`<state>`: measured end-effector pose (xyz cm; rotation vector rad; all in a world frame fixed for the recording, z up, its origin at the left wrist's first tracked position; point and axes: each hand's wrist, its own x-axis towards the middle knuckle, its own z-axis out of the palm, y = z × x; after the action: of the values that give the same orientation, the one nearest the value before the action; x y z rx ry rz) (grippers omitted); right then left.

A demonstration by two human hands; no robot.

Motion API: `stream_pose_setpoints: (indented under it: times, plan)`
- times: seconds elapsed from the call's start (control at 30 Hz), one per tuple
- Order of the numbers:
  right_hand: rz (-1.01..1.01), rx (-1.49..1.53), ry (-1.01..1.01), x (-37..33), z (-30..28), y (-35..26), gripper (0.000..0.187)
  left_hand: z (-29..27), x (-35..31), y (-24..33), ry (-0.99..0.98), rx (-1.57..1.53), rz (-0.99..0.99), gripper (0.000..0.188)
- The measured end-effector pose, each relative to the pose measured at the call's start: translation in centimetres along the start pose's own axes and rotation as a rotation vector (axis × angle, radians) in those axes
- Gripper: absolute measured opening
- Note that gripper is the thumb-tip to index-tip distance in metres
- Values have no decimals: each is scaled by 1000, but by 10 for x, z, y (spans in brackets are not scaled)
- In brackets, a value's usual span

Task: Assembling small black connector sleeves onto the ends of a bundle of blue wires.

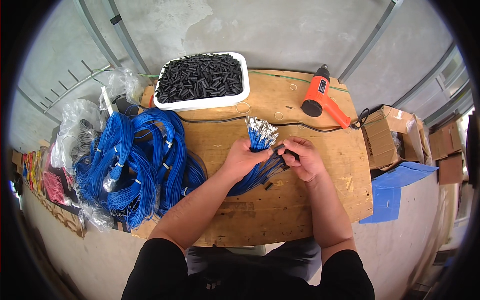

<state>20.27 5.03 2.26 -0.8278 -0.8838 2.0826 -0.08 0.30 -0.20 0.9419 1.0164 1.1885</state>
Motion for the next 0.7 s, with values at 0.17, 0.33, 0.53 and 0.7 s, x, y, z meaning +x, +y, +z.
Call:
stream_pose_setpoints:
  times: [0.17, 0.33, 0.53, 0.7]
  plan:
    - [-13, -20, 11, 0, -2, 1, 15, 1, -2, 3, -16, 18, 4, 8]
    - [-148, -68, 106, -2, -8, -5, 12, 4, -1, -3, 33, 23, -4, 11]
    - [-162, -841, -263, -23, 8, -9, 7, -1, 3, -3, 45, -63, -9, 18]
    - [-111, -1471, -463, -28, 28, -9, 16, -3, 4, -5, 44, -47, 41, 20]
